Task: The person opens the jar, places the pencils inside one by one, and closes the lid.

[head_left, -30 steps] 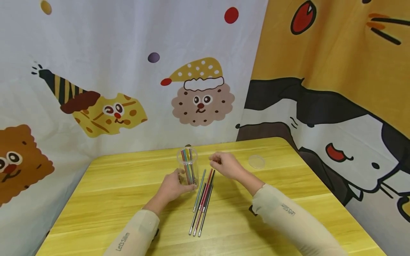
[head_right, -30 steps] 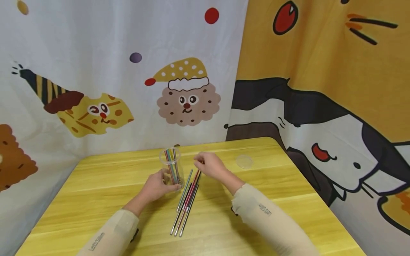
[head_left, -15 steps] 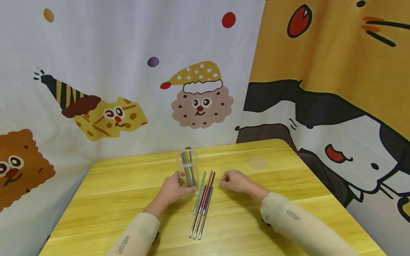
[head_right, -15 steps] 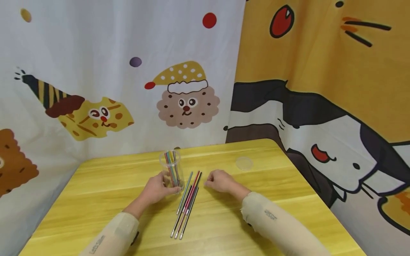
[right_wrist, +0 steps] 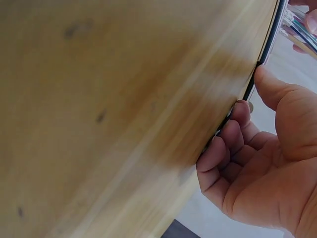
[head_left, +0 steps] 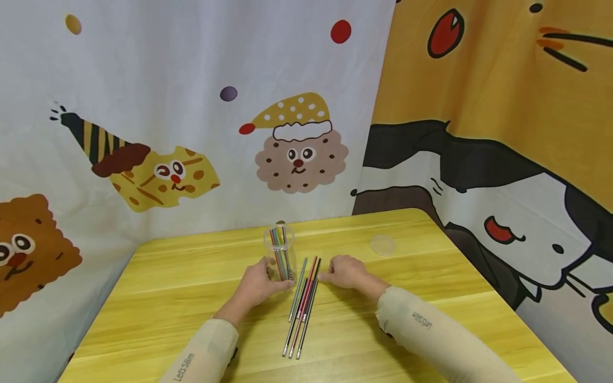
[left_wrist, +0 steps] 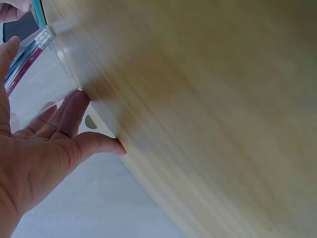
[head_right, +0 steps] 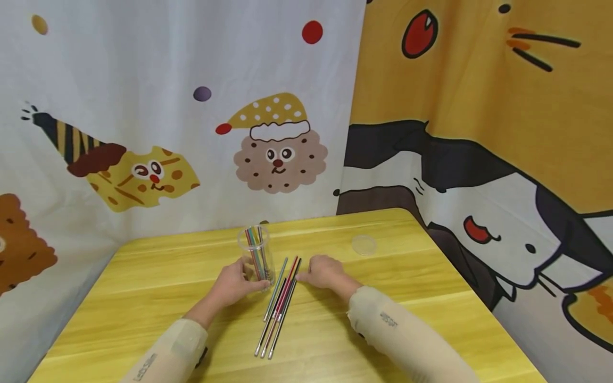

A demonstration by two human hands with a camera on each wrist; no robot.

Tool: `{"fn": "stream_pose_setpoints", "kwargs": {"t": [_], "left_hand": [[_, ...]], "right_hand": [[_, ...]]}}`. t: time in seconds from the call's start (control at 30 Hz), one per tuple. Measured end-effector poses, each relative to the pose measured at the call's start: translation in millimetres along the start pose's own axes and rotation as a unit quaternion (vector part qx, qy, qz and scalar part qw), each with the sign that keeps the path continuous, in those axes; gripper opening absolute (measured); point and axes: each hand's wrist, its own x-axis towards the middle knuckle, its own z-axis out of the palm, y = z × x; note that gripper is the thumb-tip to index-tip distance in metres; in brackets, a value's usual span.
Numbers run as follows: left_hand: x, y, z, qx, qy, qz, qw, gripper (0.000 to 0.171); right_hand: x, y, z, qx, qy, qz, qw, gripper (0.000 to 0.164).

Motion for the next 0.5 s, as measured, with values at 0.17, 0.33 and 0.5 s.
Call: {"fn": "stream_pose_setpoints", "kwargs": {"t": [0.17, 0.33, 0.5], "left_hand": [[0.9, -0.3, 0.6, -0.002, 0.002, -0.003, 1.0, 0.085], [2.3, -1.1, 1.8, -0.001, 0.002, -0.009, 1.0, 0.087], [3.3, -1.0, 2.4, 0.004, 0.002, -0.013, 0.9999, 0.088]], "right_hand": [[0.7, -1.9, 1.4, -0.017, -0.003, 0.004, 1.0, 0.043], [1.6, -4.3, 1.8, -0.02, -0.006, 0.011, 1.0, 0.047], [0.5, -7.2, 1.5, -0.016, -0.011, 0.025, 1.0, 0.057]]}}
